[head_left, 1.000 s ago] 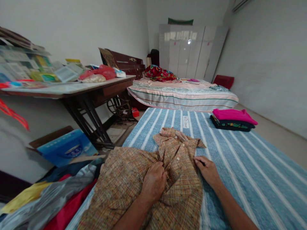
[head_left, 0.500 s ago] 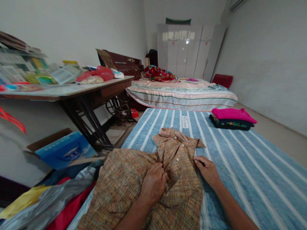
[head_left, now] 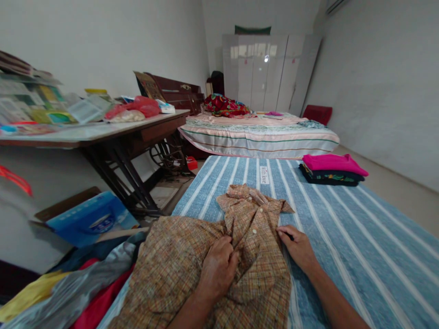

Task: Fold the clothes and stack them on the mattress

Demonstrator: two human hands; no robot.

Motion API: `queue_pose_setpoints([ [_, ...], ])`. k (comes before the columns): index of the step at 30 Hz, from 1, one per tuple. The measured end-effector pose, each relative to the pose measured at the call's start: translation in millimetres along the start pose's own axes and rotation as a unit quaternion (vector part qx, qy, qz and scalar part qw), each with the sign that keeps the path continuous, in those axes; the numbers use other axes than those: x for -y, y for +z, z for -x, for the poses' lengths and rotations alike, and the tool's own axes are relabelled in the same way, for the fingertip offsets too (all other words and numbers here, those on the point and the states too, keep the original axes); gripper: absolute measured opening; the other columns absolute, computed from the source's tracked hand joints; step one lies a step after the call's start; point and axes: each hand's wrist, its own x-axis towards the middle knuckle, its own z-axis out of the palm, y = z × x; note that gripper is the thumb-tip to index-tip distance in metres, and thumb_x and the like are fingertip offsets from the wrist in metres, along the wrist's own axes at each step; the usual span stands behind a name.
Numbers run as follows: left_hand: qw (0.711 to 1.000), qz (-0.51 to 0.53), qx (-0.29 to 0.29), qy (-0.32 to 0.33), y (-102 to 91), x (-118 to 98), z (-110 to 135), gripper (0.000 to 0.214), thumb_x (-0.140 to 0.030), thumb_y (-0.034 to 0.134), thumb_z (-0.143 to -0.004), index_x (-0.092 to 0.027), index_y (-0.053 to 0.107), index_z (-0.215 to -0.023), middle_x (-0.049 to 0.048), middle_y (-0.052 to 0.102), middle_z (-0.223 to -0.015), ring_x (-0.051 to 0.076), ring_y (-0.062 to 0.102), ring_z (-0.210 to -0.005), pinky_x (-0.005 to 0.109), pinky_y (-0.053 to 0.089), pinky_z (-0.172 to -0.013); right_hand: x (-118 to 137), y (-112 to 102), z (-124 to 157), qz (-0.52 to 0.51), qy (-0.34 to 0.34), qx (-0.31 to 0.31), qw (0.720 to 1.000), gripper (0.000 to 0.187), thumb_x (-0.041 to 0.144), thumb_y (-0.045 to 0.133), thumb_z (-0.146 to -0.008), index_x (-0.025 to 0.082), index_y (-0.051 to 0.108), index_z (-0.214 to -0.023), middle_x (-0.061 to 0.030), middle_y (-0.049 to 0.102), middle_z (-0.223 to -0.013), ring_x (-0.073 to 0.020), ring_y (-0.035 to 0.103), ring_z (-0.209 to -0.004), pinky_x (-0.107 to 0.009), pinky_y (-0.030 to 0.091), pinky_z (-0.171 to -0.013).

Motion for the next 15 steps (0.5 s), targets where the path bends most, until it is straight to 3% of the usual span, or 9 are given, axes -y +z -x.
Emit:
queue_pose_setpoints([
  [4,0.998,0.052,-0.008,-0.043,-7.1,-2.9,-2.8,0.014,-0.025,0.051,-0.081,-0.02,0.057,-0.07,0.0095,0.066,-0.107,0.023,0.061,-0.104,0.039,0.051,-0.089,-1.0,0.3,0.0,-0.006,-0.001,0.008,1.0,0.023,0.037,0.052,-0.082,0.024,0.071,-0.086,-0.0031,0.067,-0.082,-0.0206,0.061,-0.082,-0.032,0.046,-0.077],
  [8,0.989,0.101,-0.035,-0.101,-26.5,-11.7,-18.2,0.015,-0.03,0.049,-0.083,-0.022,0.058,-0.074,0.0057,0.068,-0.103,0.02,0.063,-0.099,0.033,0.051,-0.087,-3.3,1.2,-0.3,-0.012,-0.006,0.006,1.0,0.022,0.034,0.053,-0.082,0.023,0.071,-0.086,-0.0028,0.067,-0.083,-0.0199,0.061,-0.082,-0.031,0.045,-0.077],
  [12,0.989,0.104,-0.05,-0.091,-43.5,-14.8,-53.4,0.016,-0.032,0.047,-0.083,-0.022,0.059,-0.078,0.0026,0.068,-0.101,0.018,0.064,-0.094,0.03,0.049,-0.085,-5.0,2.1,-1.3,-0.019,-0.008,0.007,1.0,0.021,0.032,0.052,-0.082,0.022,0.07,-0.086,-0.0025,0.066,-0.081,-0.0191,0.06,-0.081,-0.031,0.044,-0.077],
  [15,0.992,0.073,-0.033,-0.093,-44.3,-8.7,-92.3,0.016,-0.03,0.047,-0.082,-0.021,0.061,-0.082,0.0021,0.069,-0.095,0.016,0.065,-0.083,0.028,0.05,-0.078,-4.6,2.5,-1.7,-0.022,-0.004,0.008,1.0,0.021,0.032,0.052,-0.082,0.022,0.07,-0.086,-0.0026,0.065,-0.081,-0.0192,0.06,-0.081,-0.03,0.044,-0.077],
])
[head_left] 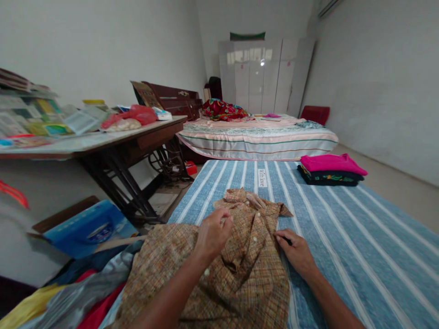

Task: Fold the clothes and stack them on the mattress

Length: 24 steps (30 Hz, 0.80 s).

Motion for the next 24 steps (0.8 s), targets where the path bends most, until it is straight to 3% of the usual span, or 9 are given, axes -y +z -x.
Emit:
queue_pose_setpoints([
  [3,0.996,-0.076,0.04,-0.035,12.0,3.5,-41.7,0.018,-0.026,0.046,-0.083,-0.019,0.063,-0.087,0.0025,0.069,-0.086,0.017,0.064,-0.082,0.026,0.048,-0.077,1.6,0.4,-0.1,-0.006,0.003,0.0,1.0,0.021,0.032,0.052,-0.082,0.022,0.07,-0.085,-0.0025,0.065,-0.082,-0.0193,0.06,-0.081,-0.03,0.044,-0.076],
  [9,0.975,-0.166,0.097,-0.111,48.7,13.1,-93.8,0.024,-0.021,0.05,-0.082,-0.018,0.062,-0.103,0.0086,0.067,-0.105,0.02,0.062,-0.098,0.027,0.046,-0.081,3.8,1.1,-1.4,-0.014,0.003,-0.002,1.0,0.021,0.032,0.052,-0.083,0.022,0.07,-0.086,-0.0018,0.064,-0.079,-0.0185,0.06,-0.079,-0.029,0.043,-0.075],
  [15,0.963,-0.188,0.122,-0.149,71.2,20.1,-104.7,0.042,-0.031,0.069,-0.068,-0.02,0.059,-0.107,0.0096,0.065,-0.11,0.024,0.061,-0.1,0.028,0.047,-0.076,2.3,2.0,-3.0,-0.022,0.005,0.001,1.0,0.022,0.032,0.051,-0.083,0.021,0.07,-0.087,-0.0023,0.063,-0.079,-0.0188,0.059,-0.079,-0.029,0.043,-0.075],
  [20,0.963,-0.203,0.118,-0.136,76.8,24.9,-103.2,0.045,-0.028,0.066,-0.07,-0.021,0.056,-0.114,0.0097,0.062,-0.114,0.022,0.061,-0.102,0.028,0.046,-0.079,3.9,2.5,-4.2,-0.022,0.009,-0.003,1.0,0.022,0.031,0.051,-0.083,0.021,0.07,-0.086,-0.0032,0.064,-0.08,-0.0193,0.059,-0.08,-0.03,0.043,-0.076],
  [24,0.961,-0.217,0.122,-0.12,76.6,25.8,-100.9,0.037,-0.031,0.063,-0.072,-0.021,0.06,-0.107,0.0094,0.065,-0.108,0.024,0.062,-0.098,0.031,0.047,-0.077,5.4,2.4,-4.7,-0.02,0.003,-0.005,1.0,0.022,0.031,0.05,-0.083,0.021,0.07,-0.086,-0.0031,0.064,-0.08,-0.0192,0.06,-0.08,-0.03,0.044,-0.076],
])
